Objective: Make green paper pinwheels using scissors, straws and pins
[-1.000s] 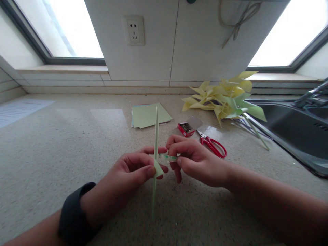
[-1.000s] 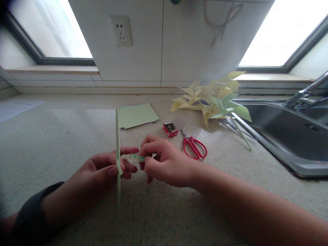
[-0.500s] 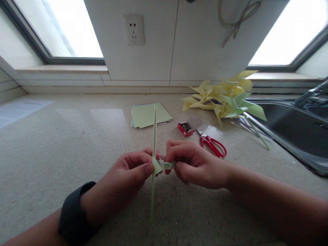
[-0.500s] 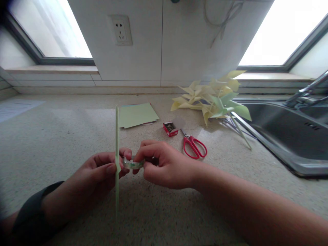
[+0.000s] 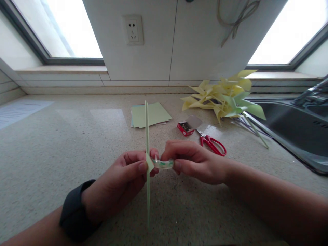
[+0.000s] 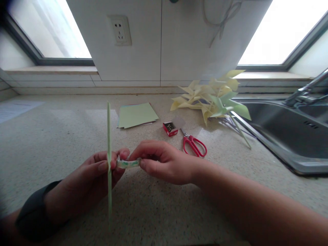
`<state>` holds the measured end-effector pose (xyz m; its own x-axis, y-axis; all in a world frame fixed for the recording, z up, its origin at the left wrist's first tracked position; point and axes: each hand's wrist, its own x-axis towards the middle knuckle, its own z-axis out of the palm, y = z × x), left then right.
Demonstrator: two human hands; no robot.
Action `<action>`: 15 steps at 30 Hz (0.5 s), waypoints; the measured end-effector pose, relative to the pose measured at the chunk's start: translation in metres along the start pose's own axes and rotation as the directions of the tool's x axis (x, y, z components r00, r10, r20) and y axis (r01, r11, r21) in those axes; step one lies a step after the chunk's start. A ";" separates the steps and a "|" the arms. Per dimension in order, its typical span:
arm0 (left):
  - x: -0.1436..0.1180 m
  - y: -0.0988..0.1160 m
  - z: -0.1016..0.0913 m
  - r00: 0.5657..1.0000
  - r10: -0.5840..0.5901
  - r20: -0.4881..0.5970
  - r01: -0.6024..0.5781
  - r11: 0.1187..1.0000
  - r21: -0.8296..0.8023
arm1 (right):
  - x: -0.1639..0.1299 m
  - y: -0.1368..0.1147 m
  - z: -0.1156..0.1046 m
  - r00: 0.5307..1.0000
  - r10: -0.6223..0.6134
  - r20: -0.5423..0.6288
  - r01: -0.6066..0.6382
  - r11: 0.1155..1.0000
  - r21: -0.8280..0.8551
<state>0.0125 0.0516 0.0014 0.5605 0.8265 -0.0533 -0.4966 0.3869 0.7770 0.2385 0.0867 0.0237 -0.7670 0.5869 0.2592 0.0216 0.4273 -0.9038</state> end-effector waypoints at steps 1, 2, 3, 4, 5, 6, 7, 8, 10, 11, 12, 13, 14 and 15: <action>0.000 0.000 0.000 1.000 -0.009 0.003 0.009 1.000 -0.004 | -0.001 0.000 0.000 0.999 0.041 0.030 -0.043 0.998 0.048; 0.000 0.000 0.000 1.000 -0.020 0.003 0.020 1.000 -0.001 | -0.002 0.001 0.000 0.994 0.088 0.059 -0.093 0.990 0.102; 0.001 0.000 0.000 0.999 -0.032 -0.002 0.032 0.999 0.005 | -0.002 0.001 0.000 0.987 0.133 0.086 -0.146 0.977 0.155; 0.001 0.000 0.000 0.999 -0.043 -0.011 0.043 0.999 0.010 | -0.003 0.002 0.000 0.980 0.172 0.104 -0.190 0.962 0.198; 0.001 0.000 0.000 0.998 -0.050 -0.025 0.050 0.999 0.012 | -0.004 0.002 0.000 0.973 0.204 0.109 -0.224 0.948 0.227; 0.002 0.000 0.000 0.998 -0.053 -0.044 0.054 0.998 0.011 | -0.004 0.002 0.000 0.969 0.228 0.098 -0.245 0.939 0.242; 0.002 0.000 -0.001 0.996 -0.054 -0.066 0.054 0.999 0.007 | -0.004 0.003 0.000 0.967 0.244 0.079 -0.256 0.935 0.246; 0.002 0.001 -0.001 0.995 -0.050 -0.090 0.051 0.999 0.006 | -0.004 0.003 -0.001 0.965 0.258 0.055 -0.264 0.935 0.236; 0.001 0.001 -0.002 0.990 -0.022 -0.138 0.026 0.999 0.031 | -0.003 0.004 -0.002 0.959 0.284 -0.002 -0.279 0.944 0.176; 0.000 0.002 -0.003 0.988 0.006 -0.151 0.003 0.998 0.058 | -0.003 0.005 -0.003 0.954 0.298 -0.035 -0.292 0.948 0.124; 0.000 0.002 -0.003 0.987 0.036 -0.155 -0.022 0.996 0.091 | -0.003 0.006 -0.003 0.947 0.312 -0.072 -0.308 0.949 0.061; -0.001 0.002 -0.003 0.987 0.063 -0.147 -0.044 0.990 0.131 | -0.002 0.006 -0.003 0.941 0.319 -0.111 -0.322 0.947 -0.005; -0.001 0.002 -0.004 0.988 0.085 -0.130 -0.061 0.983 0.175 | -0.002 0.007 -0.003 0.937 0.316 -0.148 -0.328 0.942 -0.064; -0.002 0.002 -0.004 0.989 0.101 -0.107 -0.075 0.972 0.225 | -0.002 0.007 -0.003 0.936 0.305 -0.176 -0.327 0.938 -0.113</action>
<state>0.0082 0.0526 0.0004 0.4338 0.9001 -0.0412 -0.3753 0.2221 0.8999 0.2417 0.0908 0.0178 -0.5980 0.8010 0.0267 0.3439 0.2866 -0.8942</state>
